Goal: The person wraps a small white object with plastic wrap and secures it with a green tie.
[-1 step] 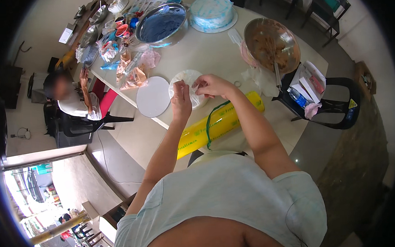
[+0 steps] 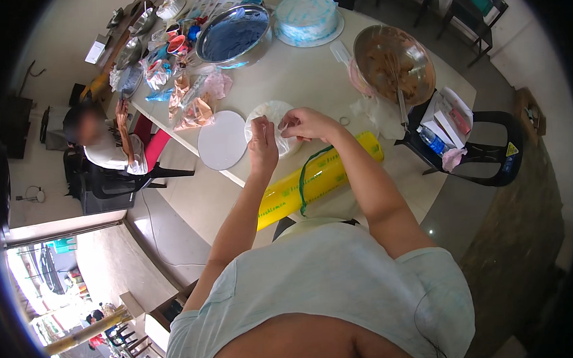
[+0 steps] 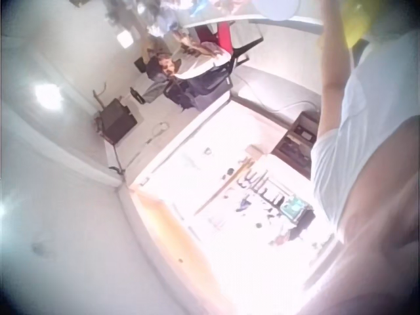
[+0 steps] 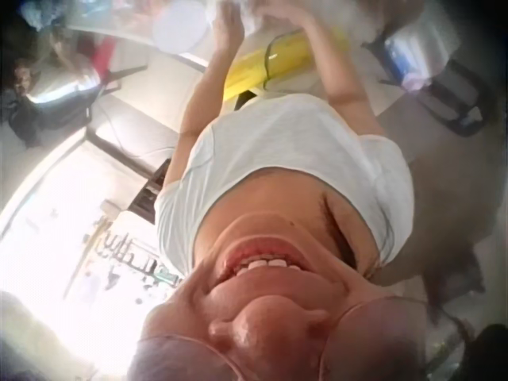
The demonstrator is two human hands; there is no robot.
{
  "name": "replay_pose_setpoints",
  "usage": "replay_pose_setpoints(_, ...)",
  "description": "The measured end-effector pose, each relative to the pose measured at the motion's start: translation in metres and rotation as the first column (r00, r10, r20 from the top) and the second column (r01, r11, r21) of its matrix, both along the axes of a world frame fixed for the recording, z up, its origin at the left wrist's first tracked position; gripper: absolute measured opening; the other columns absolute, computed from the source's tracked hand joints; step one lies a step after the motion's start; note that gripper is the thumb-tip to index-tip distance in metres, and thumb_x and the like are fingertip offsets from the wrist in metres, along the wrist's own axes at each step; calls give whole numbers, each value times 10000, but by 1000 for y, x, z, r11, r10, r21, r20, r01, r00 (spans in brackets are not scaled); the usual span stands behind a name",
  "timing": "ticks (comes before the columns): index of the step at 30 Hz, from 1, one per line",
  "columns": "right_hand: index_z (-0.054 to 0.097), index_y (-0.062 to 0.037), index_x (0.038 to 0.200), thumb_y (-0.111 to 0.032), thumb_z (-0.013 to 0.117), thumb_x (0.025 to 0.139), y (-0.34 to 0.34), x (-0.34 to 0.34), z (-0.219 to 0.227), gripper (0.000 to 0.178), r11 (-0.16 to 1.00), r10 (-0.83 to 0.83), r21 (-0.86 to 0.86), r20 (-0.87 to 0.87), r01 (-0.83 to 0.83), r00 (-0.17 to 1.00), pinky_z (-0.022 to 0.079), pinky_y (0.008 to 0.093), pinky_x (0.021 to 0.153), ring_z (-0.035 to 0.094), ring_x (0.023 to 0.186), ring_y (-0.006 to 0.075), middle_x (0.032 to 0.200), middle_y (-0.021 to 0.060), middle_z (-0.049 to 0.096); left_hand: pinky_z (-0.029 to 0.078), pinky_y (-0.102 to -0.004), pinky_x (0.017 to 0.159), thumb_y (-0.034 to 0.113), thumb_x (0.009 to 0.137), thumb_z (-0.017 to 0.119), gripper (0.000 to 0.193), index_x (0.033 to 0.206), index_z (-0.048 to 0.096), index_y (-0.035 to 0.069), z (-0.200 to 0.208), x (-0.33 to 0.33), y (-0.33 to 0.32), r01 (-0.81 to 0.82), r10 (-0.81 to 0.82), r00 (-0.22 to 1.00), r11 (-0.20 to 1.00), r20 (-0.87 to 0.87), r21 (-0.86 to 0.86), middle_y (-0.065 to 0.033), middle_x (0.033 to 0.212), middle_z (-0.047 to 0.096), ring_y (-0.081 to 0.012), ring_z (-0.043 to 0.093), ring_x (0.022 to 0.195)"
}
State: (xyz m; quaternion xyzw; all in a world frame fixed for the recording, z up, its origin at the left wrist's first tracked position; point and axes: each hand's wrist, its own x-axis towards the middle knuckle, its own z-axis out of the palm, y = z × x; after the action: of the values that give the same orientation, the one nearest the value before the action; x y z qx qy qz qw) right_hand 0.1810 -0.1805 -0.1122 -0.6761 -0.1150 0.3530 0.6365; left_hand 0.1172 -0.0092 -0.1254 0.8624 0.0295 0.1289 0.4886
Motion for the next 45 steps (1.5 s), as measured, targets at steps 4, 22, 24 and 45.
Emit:
replay_pose_setpoints(4, 707, -63, 908, -193, 781, 810, 9, 0, -3, 179, 990, 87, -139, 381, -36, 921, 488, 301, 666, 609, 744, 180, 838, 43, 625, 523, -433, 782, 132, 1028, 524, 165, 1167, 465, 65, 6, 0, -1, 6, -6, 999, 1000, -53, 5, -193, 1004, 659, -390, 683, 921)
replay_pose_setpoints(22, 665, -2, 898, -108, 748, 842, 5, 7, -43, 146, 985, -117, 20, 806, 170, 580, 469, 369, 915, 534, 1074, 267, 1107, 88, 565, 366, -473, 1131, -59, 858, 547, 947, 1590, -32, 100, -5, -10, 31, 335, -332, 942, 940, -54, 68, -282, 1547, 351, -478, 382, 1395)
replay_pose_setpoints(24, 655, 10, 911, -68, 724, 856, 5, 4, -42, 117, 984, -127, 24, 795, 179, 593, 485, 361, 882, 549, 1059, 266, 1110, 96, 563, 360, -468, 1140, -60, 848, 565, 922, 1589, 34, 76, -6, -11, 32, 347, -345, 938, 934, -42, 88, -279, 1555, 336, -473, 374, 1402)
replay_pose_setpoints(45, 584, 24, 1145, 13, 667, 814, 13, 12, -56, 342, 919, -377, 166, 633, 357, 677, 492, 351, 737, 587, 749, 249, 959, 118, 594, 481, -420, 988, 82, 770, 789, 533, 1283, 643, 108, 5, 21, 35, 286, -268, 958, 890, -100, 356, -131, 1272, 628, -335, 569, 1216)
